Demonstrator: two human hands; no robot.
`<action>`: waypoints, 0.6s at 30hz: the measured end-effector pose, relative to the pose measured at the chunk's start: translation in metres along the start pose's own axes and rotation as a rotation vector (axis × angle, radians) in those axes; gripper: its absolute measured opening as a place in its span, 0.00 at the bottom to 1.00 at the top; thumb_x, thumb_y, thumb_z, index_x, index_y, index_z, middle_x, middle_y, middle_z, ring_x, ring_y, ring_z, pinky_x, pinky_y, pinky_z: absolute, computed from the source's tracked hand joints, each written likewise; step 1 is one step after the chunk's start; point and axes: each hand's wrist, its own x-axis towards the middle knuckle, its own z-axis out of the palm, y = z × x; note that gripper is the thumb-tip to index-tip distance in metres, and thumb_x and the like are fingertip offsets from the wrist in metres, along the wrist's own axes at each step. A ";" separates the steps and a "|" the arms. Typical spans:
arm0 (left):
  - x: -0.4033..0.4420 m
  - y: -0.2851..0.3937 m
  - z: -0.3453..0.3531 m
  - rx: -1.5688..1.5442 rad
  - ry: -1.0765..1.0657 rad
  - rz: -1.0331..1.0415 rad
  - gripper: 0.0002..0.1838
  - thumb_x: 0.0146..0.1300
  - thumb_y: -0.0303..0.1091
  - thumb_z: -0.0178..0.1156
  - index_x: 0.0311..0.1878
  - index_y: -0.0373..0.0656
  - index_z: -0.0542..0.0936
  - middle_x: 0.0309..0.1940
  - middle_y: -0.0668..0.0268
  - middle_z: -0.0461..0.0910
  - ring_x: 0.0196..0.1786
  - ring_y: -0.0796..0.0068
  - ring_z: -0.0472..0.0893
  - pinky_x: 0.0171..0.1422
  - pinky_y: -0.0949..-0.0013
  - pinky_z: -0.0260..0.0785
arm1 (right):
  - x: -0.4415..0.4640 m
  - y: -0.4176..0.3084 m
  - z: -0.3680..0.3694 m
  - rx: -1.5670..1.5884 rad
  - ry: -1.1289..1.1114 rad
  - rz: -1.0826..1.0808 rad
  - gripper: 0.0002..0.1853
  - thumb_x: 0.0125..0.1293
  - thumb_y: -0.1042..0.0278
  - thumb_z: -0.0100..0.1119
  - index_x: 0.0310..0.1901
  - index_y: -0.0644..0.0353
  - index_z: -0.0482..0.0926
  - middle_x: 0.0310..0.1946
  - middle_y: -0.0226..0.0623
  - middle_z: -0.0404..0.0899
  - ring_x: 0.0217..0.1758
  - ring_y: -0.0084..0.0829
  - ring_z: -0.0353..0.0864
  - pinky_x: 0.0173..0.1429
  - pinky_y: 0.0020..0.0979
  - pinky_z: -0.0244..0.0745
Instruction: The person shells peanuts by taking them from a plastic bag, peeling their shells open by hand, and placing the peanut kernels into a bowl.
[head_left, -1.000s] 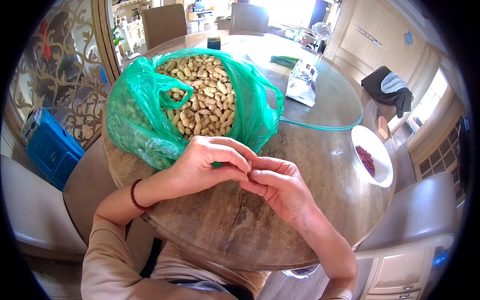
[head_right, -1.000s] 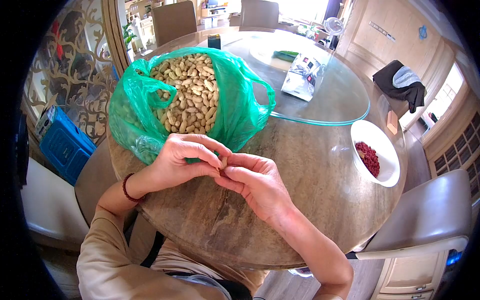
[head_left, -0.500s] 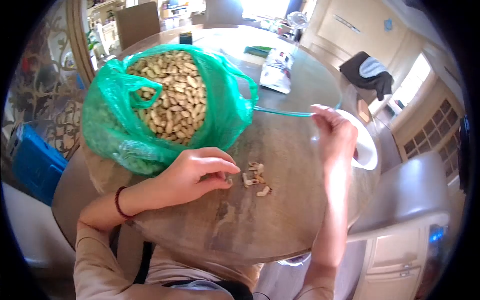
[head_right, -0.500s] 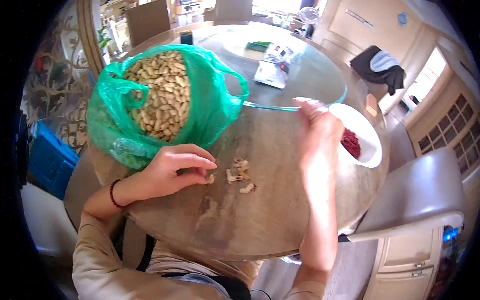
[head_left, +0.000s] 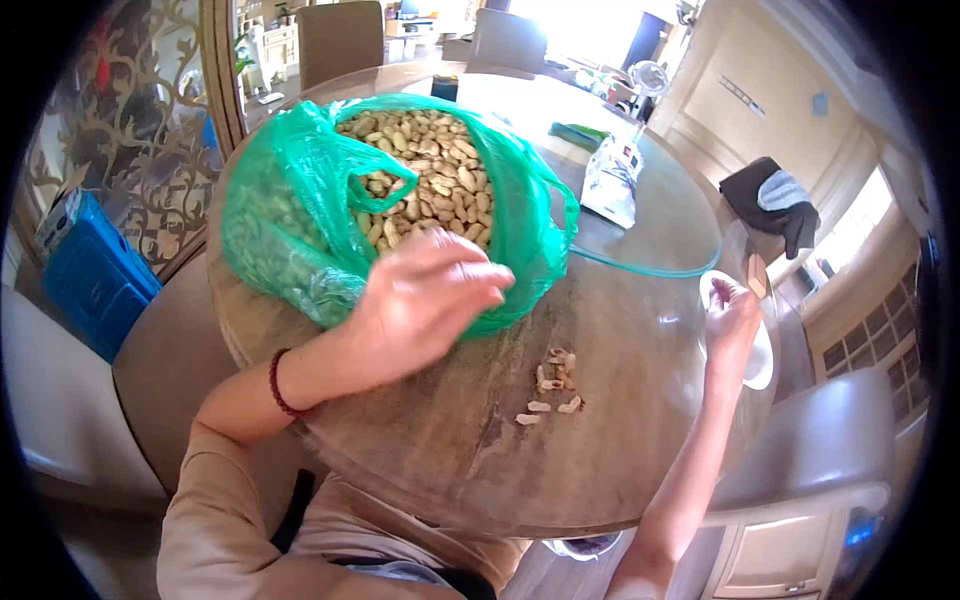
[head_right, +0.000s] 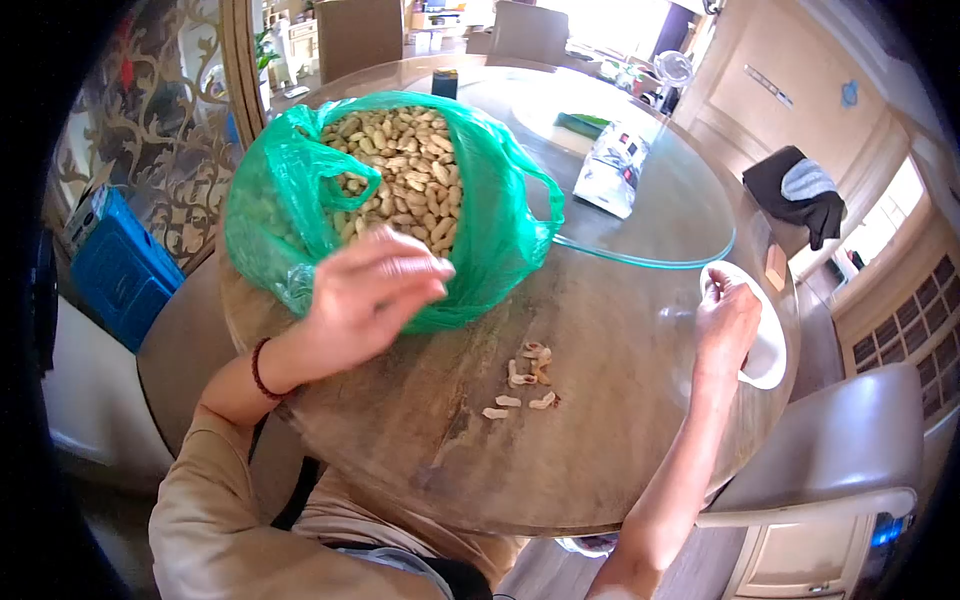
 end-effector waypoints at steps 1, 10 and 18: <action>0.002 -0.008 -0.005 0.109 0.053 -0.032 0.09 0.50 0.24 0.66 0.37 0.42 0.82 0.36 0.62 0.79 0.35 0.62 0.79 0.39 0.64 0.71 | -0.001 -0.018 -0.003 0.025 0.008 -0.067 0.08 0.56 0.77 0.60 0.37 0.64 0.84 0.30 0.53 0.81 0.35 0.48 0.82 0.41 0.38 0.75; -0.001 -0.015 -0.015 0.520 -0.296 -0.211 0.04 0.50 0.30 0.66 0.30 0.45 0.81 0.30 0.70 0.76 0.42 0.68 0.75 0.49 0.62 0.59 | -0.016 -0.069 -0.005 0.202 -0.171 -0.072 0.07 0.57 0.78 0.61 0.37 0.65 0.83 0.33 0.51 0.81 0.36 0.46 0.83 0.43 0.37 0.76; -0.006 -0.018 -0.002 0.461 -0.322 -0.171 0.09 0.45 0.29 0.68 0.32 0.45 0.82 0.32 0.68 0.75 0.43 0.67 0.75 0.49 0.59 0.58 | -0.018 -0.082 -0.014 0.249 -0.230 -0.051 0.07 0.59 0.77 0.60 0.38 0.65 0.83 0.33 0.51 0.81 0.35 0.46 0.83 0.40 0.36 0.76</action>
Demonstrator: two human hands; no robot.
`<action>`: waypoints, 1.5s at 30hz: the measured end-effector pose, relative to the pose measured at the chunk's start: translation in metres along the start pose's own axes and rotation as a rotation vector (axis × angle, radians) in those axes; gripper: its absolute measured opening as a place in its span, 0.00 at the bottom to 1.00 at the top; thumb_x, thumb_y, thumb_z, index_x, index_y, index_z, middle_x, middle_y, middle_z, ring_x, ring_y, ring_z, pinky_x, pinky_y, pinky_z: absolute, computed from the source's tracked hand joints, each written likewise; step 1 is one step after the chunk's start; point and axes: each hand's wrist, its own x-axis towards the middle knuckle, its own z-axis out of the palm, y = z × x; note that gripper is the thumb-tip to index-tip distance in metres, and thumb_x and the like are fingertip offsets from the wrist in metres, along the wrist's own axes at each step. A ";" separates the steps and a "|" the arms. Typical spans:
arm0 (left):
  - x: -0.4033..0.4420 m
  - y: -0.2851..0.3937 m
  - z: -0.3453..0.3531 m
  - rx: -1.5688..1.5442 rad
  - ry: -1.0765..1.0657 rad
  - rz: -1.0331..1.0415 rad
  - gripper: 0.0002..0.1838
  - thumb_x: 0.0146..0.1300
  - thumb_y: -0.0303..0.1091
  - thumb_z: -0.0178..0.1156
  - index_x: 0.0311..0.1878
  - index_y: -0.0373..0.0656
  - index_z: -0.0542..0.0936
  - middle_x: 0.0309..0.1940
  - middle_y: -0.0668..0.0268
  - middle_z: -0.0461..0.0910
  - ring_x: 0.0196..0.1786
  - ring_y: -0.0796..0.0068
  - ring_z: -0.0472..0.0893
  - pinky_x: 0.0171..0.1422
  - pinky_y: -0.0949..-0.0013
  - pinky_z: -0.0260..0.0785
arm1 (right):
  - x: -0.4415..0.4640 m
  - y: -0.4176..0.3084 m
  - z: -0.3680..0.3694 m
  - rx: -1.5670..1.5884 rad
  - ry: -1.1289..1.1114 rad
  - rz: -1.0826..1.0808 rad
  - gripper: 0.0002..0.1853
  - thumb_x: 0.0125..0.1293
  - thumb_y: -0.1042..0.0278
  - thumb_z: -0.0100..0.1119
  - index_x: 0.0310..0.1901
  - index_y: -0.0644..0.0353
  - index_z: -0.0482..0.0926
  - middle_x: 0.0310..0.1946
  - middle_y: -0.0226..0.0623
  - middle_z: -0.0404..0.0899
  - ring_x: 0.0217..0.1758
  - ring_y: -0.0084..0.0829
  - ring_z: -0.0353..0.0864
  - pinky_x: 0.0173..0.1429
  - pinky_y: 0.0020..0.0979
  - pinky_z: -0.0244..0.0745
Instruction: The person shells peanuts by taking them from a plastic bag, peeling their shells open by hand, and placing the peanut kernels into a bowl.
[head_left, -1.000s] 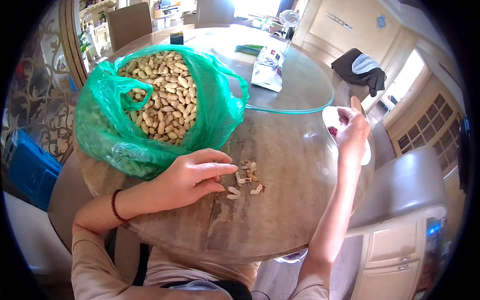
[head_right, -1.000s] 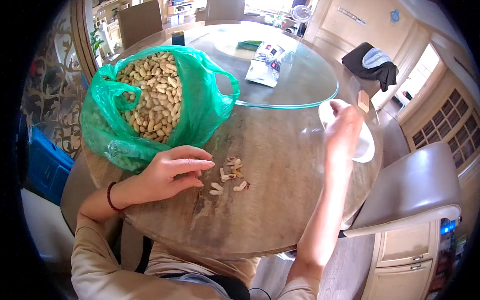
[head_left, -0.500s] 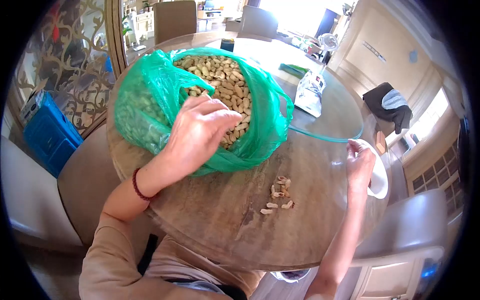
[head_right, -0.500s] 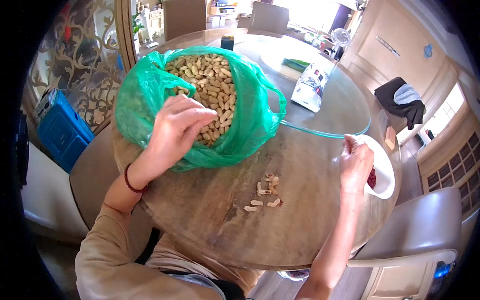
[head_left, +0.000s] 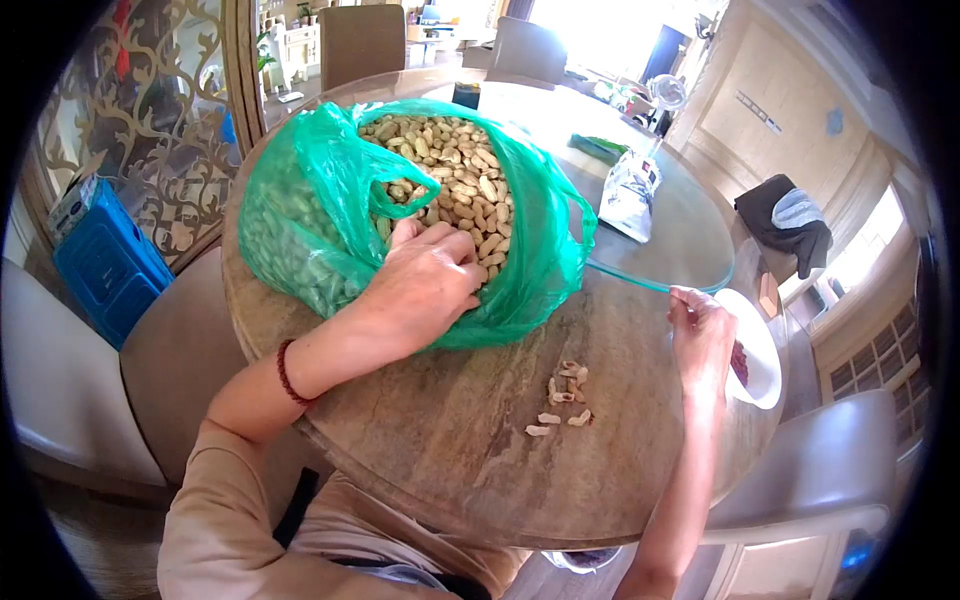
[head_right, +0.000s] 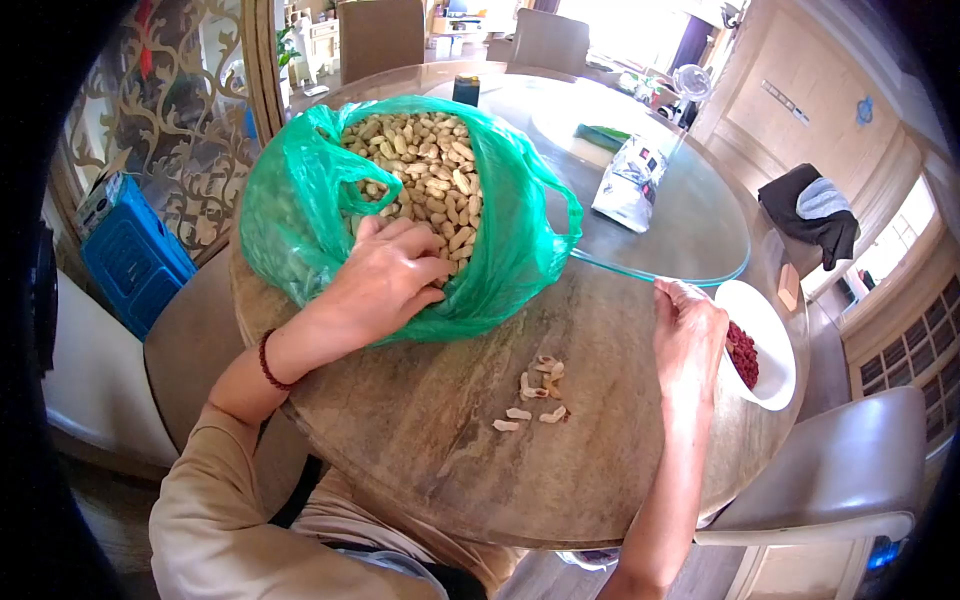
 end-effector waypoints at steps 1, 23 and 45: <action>0.000 -0.001 0.002 0.002 0.000 -0.001 0.09 0.45 0.29 0.68 0.32 0.45 0.82 0.32 0.68 0.75 0.43 0.67 0.75 0.49 0.59 0.58 | -0.001 -0.002 0.000 0.016 -0.010 0.002 0.07 0.59 0.77 0.60 0.39 0.65 0.83 0.33 0.51 0.81 0.35 0.46 0.83 0.40 0.35 0.75; 0.003 0.019 -0.003 -0.751 0.190 -0.140 0.07 0.53 0.19 0.64 0.36 0.40 0.83 0.32 0.66 0.82 0.35 0.74 0.80 0.37 0.75 0.73 | -0.032 -0.057 0.012 0.754 -0.297 0.048 0.09 0.56 0.78 0.64 0.40 0.60 0.84 0.32 0.35 0.83 0.30 0.22 0.81 0.32 0.22 0.74; -0.007 0.041 0.006 -1.486 -0.023 -0.332 0.13 0.54 0.20 0.67 0.43 0.37 0.79 0.39 0.68 0.79 0.41 0.82 0.79 0.47 0.76 0.76 | -0.058 -0.088 0.017 1.087 -0.437 0.151 0.07 0.57 0.76 0.67 0.38 0.63 0.84 0.30 0.30 0.78 0.28 0.14 0.75 0.24 0.16 0.71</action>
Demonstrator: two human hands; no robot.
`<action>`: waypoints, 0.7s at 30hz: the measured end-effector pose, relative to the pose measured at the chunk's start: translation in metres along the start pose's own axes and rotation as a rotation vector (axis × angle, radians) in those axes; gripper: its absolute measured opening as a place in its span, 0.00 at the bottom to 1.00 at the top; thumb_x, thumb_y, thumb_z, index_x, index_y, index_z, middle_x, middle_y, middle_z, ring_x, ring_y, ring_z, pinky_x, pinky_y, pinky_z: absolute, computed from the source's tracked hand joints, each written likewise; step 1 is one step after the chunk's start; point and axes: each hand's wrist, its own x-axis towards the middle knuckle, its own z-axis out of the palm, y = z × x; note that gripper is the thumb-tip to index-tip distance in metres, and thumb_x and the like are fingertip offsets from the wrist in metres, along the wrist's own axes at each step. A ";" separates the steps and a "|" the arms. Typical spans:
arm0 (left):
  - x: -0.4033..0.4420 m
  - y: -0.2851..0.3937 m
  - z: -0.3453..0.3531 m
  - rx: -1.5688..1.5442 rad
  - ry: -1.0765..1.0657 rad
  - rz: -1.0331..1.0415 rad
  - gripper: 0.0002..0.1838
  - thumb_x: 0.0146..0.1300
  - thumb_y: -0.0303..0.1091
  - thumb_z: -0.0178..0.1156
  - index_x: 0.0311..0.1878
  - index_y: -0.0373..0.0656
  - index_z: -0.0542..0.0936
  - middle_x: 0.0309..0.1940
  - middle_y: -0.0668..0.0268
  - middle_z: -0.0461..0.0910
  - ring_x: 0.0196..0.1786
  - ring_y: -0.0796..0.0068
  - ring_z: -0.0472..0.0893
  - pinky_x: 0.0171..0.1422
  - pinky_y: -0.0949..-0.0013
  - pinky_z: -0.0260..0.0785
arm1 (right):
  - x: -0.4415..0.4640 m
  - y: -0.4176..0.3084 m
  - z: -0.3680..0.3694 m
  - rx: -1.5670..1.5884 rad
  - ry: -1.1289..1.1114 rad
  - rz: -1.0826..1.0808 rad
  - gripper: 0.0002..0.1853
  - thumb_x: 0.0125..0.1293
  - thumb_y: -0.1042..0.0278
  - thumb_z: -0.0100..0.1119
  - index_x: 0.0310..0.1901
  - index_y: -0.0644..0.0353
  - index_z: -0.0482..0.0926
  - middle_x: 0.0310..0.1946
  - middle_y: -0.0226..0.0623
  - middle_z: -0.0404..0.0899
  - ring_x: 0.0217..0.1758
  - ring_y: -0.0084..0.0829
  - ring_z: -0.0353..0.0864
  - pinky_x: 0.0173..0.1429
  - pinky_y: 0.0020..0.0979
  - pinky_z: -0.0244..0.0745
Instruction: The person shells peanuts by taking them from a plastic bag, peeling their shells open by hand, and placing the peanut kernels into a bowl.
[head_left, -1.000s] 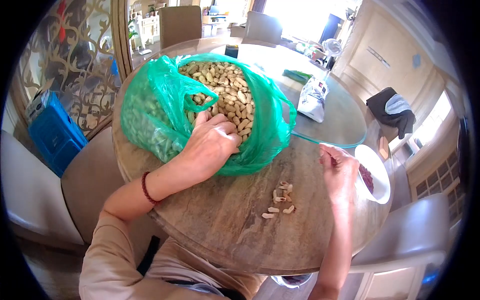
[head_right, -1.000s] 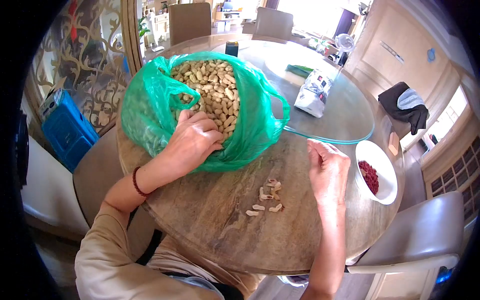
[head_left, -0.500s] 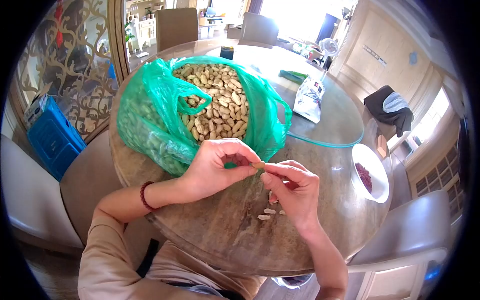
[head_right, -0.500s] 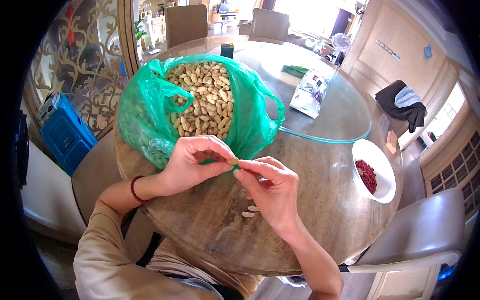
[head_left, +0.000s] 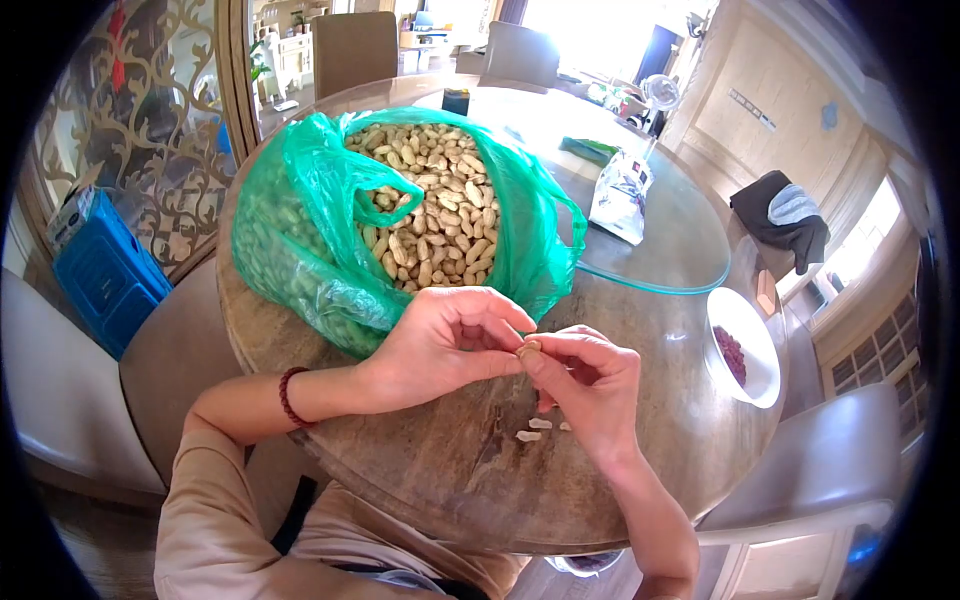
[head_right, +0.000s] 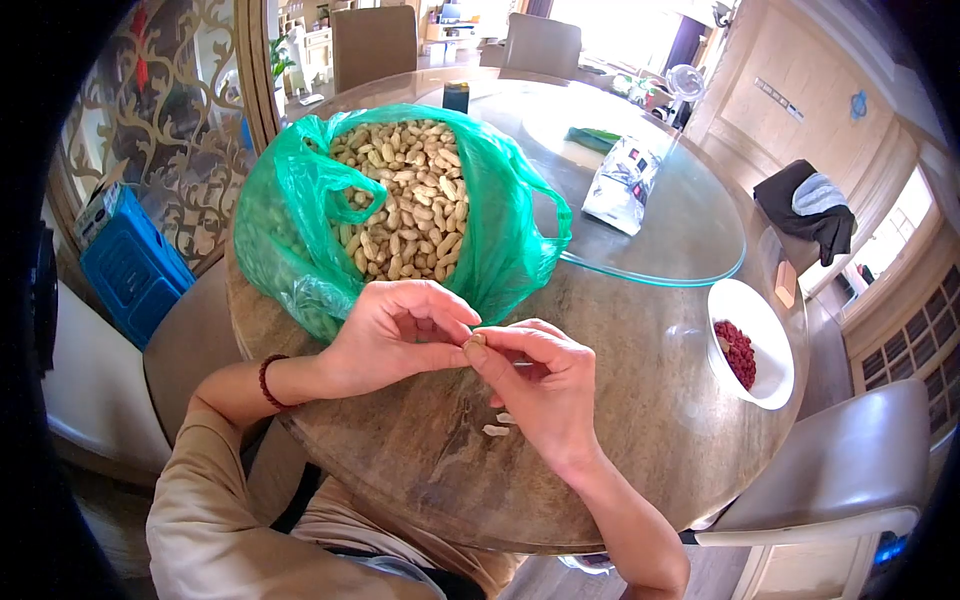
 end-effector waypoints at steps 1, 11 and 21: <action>0.000 0.001 0.000 0.042 -0.012 -0.041 0.12 0.54 0.20 0.67 0.43 0.36 0.80 0.39 0.68 0.80 0.41 0.81 0.80 0.47 0.76 0.76 | 0.000 0.001 0.000 0.000 -0.001 0.001 0.07 0.57 0.76 0.67 0.38 0.63 0.84 0.30 0.30 0.78 0.28 0.14 0.75 0.24 0.16 0.71; -0.004 0.002 0.005 0.073 -0.061 -0.055 0.11 0.55 0.22 0.66 0.44 0.36 0.83 0.38 0.64 0.84 0.40 0.81 0.81 0.46 0.76 0.76 | -0.002 0.000 -0.004 -0.131 -0.049 0.059 0.04 0.57 0.77 0.65 0.28 0.66 0.81 0.23 0.28 0.77 0.24 0.13 0.74 0.24 0.17 0.67; -0.002 0.005 -0.001 0.019 -0.008 -0.146 0.10 0.54 0.20 0.67 0.40 0.34 0.83 0.33 0.61 0.84 0.37 0.80 0.82 0.41 0.76 0.76 | -0.003 0.011 0.003 0.149 -0.027 0.019 0.06 0.62 0.76 0.61 0.38 0.69 0.82 0.29 0.37 0.81 0.30 0.25 0.83 0.34 0.22 0.81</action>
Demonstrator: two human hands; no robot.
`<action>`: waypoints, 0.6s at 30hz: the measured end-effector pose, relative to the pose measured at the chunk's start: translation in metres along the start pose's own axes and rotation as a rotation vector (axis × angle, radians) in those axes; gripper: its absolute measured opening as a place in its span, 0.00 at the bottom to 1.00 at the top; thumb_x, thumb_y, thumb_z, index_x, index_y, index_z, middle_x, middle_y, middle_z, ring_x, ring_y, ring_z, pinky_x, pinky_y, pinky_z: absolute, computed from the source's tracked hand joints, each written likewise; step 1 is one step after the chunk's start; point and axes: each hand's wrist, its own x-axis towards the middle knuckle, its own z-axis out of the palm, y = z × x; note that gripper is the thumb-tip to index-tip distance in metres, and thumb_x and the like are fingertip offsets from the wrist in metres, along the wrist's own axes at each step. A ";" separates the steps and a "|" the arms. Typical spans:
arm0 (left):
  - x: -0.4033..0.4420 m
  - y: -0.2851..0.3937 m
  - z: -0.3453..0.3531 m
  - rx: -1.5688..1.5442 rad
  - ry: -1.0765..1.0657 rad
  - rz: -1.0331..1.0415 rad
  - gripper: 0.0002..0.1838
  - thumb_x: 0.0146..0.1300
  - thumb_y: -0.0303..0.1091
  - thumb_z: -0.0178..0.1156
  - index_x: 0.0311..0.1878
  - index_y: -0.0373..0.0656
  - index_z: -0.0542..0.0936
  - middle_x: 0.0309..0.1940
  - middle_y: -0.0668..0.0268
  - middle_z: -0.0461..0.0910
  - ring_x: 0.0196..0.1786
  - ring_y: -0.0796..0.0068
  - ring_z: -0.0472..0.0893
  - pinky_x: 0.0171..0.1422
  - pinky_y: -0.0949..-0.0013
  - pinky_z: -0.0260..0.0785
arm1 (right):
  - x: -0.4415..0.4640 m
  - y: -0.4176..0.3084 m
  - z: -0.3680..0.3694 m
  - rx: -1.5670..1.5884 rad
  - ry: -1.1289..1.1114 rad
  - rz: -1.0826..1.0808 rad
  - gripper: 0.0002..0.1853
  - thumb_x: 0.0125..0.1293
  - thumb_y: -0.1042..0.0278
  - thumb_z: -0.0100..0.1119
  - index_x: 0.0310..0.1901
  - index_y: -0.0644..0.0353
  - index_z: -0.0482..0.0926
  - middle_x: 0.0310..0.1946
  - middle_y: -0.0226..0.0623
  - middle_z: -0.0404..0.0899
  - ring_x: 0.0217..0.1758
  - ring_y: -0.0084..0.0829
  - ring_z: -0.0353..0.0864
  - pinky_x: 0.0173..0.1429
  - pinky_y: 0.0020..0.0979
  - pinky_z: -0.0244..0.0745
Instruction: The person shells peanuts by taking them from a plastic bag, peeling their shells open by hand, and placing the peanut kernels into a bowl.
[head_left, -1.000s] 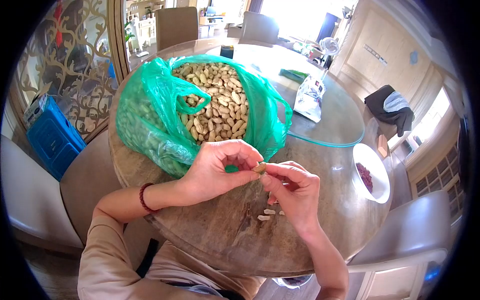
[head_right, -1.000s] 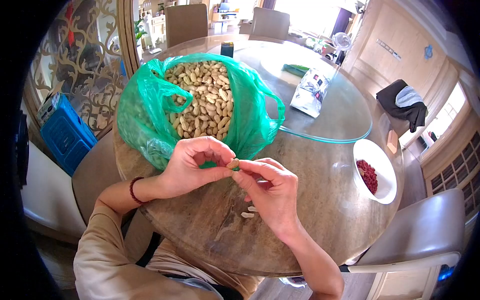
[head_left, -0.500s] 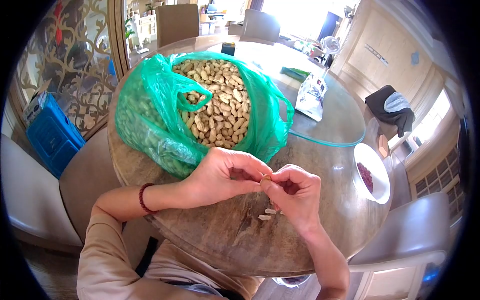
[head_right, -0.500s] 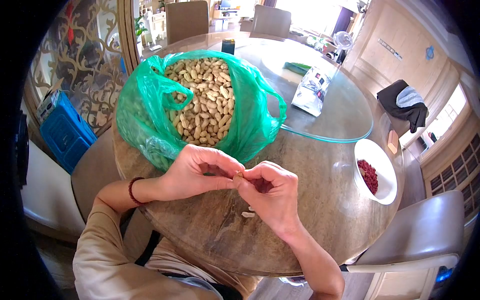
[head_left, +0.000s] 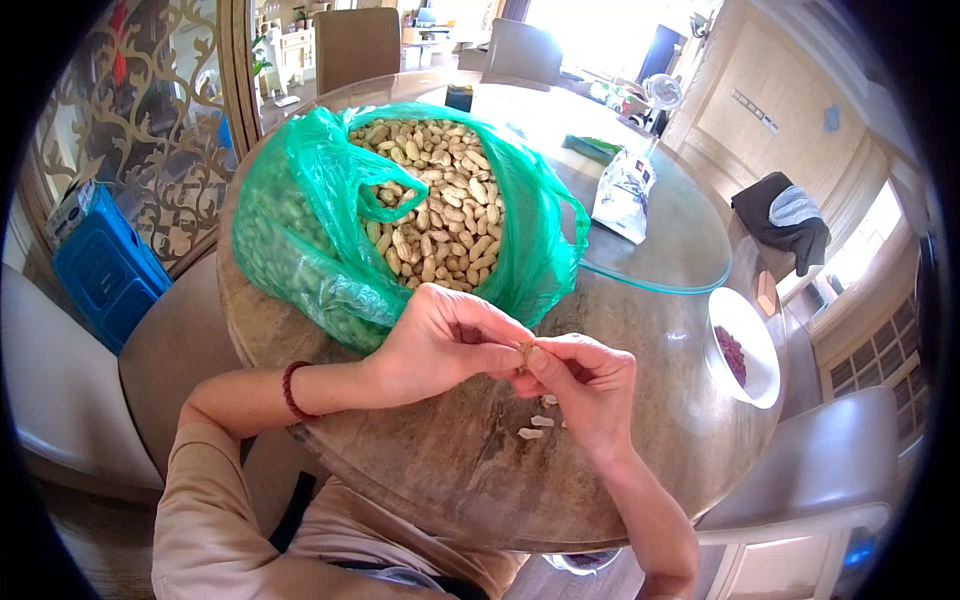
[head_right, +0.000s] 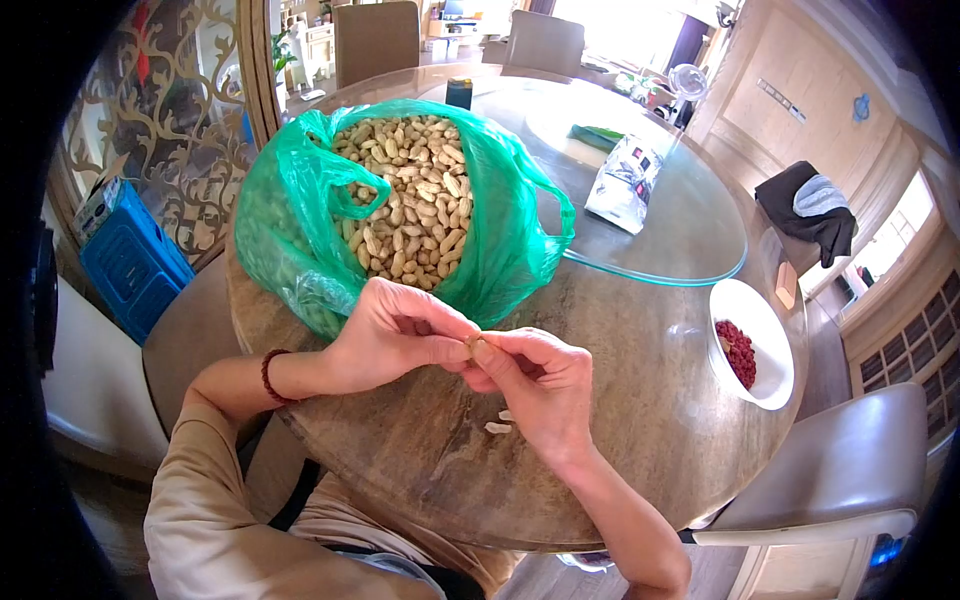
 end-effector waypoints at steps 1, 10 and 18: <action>0.000 0.000 0.001 -0.036 0.014 0.002 0.08 0.55 0.19 0.65 0.40 0.34 0.84 0.32 0.63 0.84 0.34 0.82 0.80 0.39 0.78 0.74 | 0.000 0.002 0.000 0.001 0.000 -0.001 0.06 0.62 0.76 0.61 0.38 0.69 0.82 0.29 0.37 0.81 0.30 0.25 0.83 0.34 0.22 0.81; 0.000 -0.004 0.003 0.211 -0.051 0.125 0.08 0.56 0.19 0.65 0.40 0.33 0.82 0.34 0.60 0.84 0.36 0.77 0.82 0.42 0.75 0.77 | 0.003 -0.007 -0.007 -0.274 -0.070 0.046 0.06 0.62 0.76 0.61 0.39 0.68 0.82 0.29 0.38 0.82 0.30 0.26 0.83 0.36 0.23 0.81; 0.006 -0.009 -0.005 -0.025 0.040 0.168 0.09 0.58 0.16 0.61 0.41 0.34 0.82 0.34 0.63 0.83 0.37 0.80 0.82 0.42 0.77 0.77 | 0.006 0.002 -0.005 0.088 0.011 0.060 0.09 0.65 0.75 0.58 0.43 0.70 0.81 0.36 0.42 0.83 0.35 0.27 0.84 0.41 0.28 0.83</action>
